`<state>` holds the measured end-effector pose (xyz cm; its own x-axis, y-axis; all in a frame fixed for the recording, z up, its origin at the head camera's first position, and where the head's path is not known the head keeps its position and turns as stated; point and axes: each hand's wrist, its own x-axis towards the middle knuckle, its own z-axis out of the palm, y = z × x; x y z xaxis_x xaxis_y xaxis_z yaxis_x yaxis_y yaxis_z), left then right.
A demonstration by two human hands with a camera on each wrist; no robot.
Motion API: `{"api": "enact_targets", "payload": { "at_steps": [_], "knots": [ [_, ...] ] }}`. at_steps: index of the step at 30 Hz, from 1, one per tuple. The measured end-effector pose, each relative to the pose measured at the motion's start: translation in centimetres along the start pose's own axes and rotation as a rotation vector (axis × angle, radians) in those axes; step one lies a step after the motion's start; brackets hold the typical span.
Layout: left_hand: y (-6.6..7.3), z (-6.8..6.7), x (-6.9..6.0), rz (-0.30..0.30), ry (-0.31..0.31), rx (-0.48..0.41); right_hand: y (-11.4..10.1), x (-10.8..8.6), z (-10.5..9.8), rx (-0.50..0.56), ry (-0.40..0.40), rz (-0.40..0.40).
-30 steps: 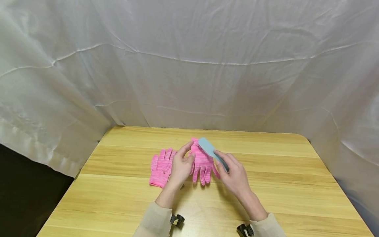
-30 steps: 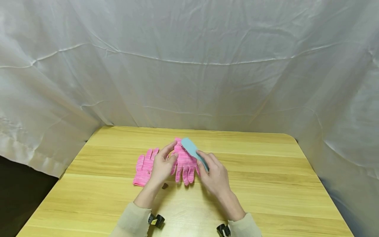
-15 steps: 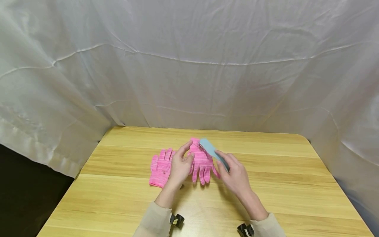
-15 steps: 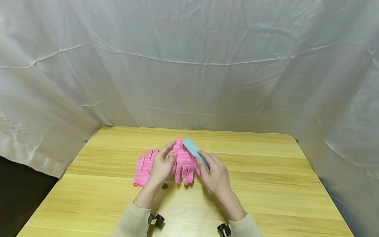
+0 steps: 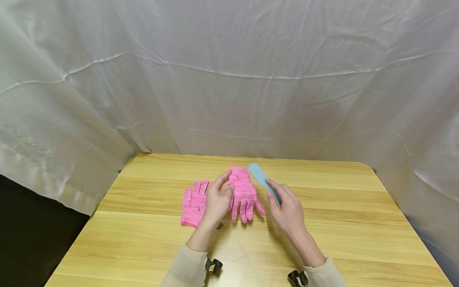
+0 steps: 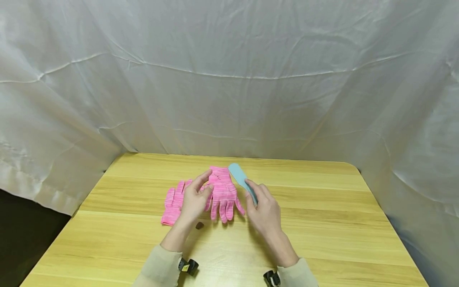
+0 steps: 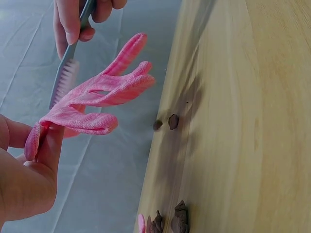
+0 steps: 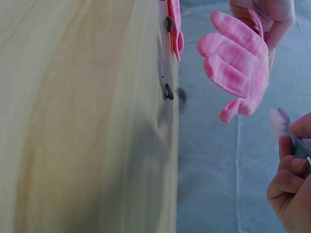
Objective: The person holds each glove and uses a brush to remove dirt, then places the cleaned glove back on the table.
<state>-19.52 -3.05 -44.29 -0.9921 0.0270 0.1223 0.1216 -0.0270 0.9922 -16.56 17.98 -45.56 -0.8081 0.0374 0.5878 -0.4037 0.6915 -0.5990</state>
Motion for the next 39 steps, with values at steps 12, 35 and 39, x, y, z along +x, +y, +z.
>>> {"api": "enact_targets", "payload": {
  "at_steps": [12, 35, 39],
  "knots": [
    [-0.28, 0.16, -0.08, 0.006, -0.034, -0.017, -0.17, -0.13, 0.39, 0.078, -0.049, -0.129],
    [-0.32, 0.21, -0.05, -0.004, -0.032, -0.004, -0.22, -0.38, 0.60, 0.049, -0.114, -0.110],
    [-0.22, 0.20, -0.14, 0.000, -0.029, -0.014, -0.29, -0.32, 0.46, 0.044, -0.110, -0.100]
  ]
}}
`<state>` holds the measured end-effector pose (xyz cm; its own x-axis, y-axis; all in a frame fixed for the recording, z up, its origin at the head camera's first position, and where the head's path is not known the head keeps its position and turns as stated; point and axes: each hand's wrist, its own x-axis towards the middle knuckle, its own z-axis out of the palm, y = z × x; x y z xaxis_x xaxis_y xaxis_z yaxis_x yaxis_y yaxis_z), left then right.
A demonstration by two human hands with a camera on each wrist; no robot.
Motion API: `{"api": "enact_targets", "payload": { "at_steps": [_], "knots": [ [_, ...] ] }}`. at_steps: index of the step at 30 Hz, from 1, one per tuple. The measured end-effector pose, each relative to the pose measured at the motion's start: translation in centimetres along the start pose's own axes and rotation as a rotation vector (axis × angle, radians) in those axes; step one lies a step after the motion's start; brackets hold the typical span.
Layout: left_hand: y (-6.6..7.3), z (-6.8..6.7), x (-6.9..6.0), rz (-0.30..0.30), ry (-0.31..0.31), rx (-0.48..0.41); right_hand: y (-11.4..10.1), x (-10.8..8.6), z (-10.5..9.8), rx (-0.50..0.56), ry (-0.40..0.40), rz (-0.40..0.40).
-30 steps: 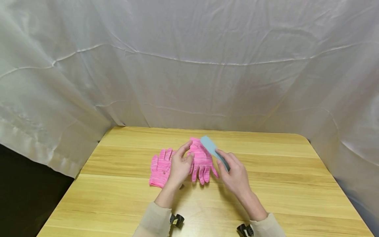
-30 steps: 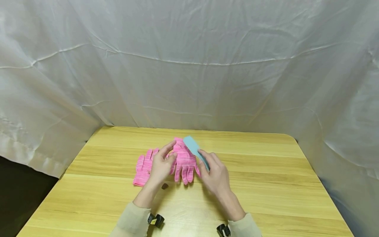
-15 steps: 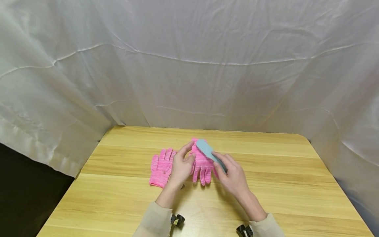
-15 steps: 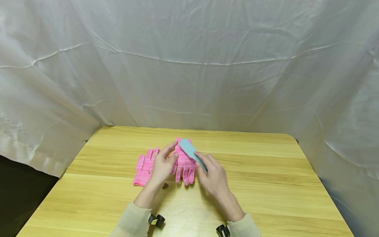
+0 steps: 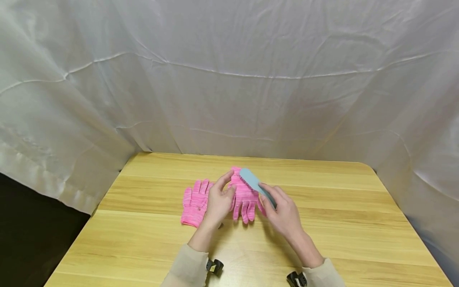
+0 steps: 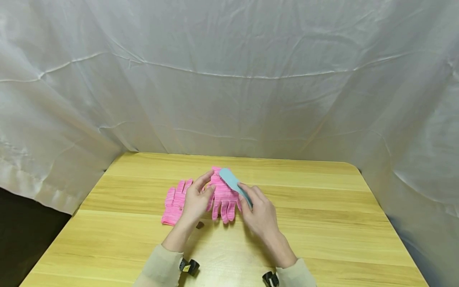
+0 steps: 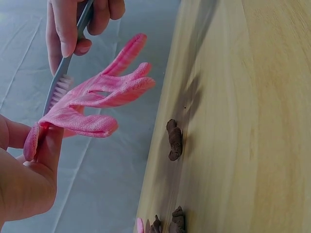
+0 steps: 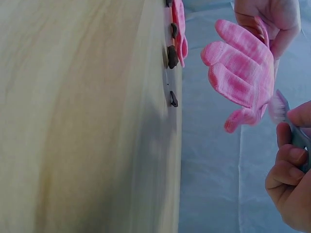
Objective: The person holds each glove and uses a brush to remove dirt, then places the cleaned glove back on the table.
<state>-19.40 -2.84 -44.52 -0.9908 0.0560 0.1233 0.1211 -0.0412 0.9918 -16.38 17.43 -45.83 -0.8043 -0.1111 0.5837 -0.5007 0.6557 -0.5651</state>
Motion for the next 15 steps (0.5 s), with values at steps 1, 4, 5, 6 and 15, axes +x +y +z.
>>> {"api": "enact_targets", "payload": {
  "at_steps": [1, 4, 5, 6, 15],
  "knots": [
    [0.00, 0.00, 0.01, 0.003, 0.000, -0.002, -0.02, 0.02, -0.04, -0.001, 0.002, 0.002],
    [-0.02, 0.00, 0.04, 0.012, 0.003, -0.004, -0.03, 0.10, -0.10, -0.005, 0.011, -0.001],
    [-0.02, 0.01, 0.05, 0.014, 0.005, -0.003, 0.00, 0.11, -0.10, -0.007, 0.014, -0.003],
    [-0.05, 0.00, 0.07, 0.016, 0.006, -0.003, 0.06, 0.10, -0.09, -0.009, 0.018, -0.003],
    [0.23, -0.07, -0.01, -0.001, 0.028, -0.005, 0.40, 0.00, -0.08, -0.008, 0.058, 0.011]
  ]
}}
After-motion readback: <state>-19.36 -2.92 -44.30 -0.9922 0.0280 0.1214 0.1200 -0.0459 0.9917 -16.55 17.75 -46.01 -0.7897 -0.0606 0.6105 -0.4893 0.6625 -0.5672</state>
